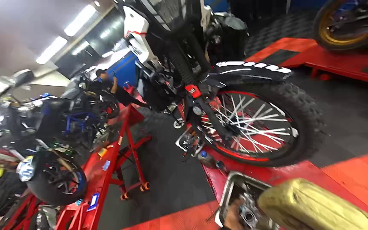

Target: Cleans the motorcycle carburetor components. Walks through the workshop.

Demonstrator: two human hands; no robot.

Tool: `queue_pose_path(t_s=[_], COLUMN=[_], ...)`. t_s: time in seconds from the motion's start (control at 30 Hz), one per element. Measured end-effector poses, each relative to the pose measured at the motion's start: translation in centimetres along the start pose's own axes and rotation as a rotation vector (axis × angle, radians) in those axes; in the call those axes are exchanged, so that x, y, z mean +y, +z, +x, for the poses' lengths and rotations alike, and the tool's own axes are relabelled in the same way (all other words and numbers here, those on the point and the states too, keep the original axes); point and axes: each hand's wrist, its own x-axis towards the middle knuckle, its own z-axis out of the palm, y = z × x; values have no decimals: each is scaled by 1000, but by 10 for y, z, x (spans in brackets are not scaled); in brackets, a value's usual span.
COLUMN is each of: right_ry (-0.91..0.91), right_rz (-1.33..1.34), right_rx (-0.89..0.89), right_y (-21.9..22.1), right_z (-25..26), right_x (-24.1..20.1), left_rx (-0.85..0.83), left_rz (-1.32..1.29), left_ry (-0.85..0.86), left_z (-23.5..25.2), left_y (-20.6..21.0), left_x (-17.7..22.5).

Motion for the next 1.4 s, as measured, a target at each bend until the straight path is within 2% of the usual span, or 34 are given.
queue_pose_path(t_s=[0.1, 0.2, 0.27, 0.4, 0.53, 0.7, 0.9, 0.97, 1.27, 1.4], right_ry=[27, -8, -14, -32, -104, -82, -46, -50, -16, 40], right_rz=[71, 144, 182, 172, 113, 41, 138, 80, 174, 140], right_rx=[79, 172, 214, 210, 120, 21, 28, 22, 52, 163], right_y=[3, -5, -12, -18, -11, -4, -1, -3, -1, 4], right_z=[-3, 0, 8, 6, 7, 11, 8, 7, 20, 29], right_x=[9, 20, 28, 31, 29, 23, 28, 35, 59, 78], left_rx=[-15, -6, -13, -18, -11, 0, 61, 76, 50, 8], left_rz=[14, -9, -42, 29, 176, 440, 783, 856, 1076, 954], left_ry=[114, 8, -75, -45, 68, 254, 562, 656, 837, 775], left_z=[-5, 32, 52, 47, 51, 57, 66, 65, 66, 67], left_y=[0, -6, -5, -7, -11, -21, -33, -37, -53, -56], left_x=[-3, -28, -30, -31, -39, -48, -66, -71, -77, -80])
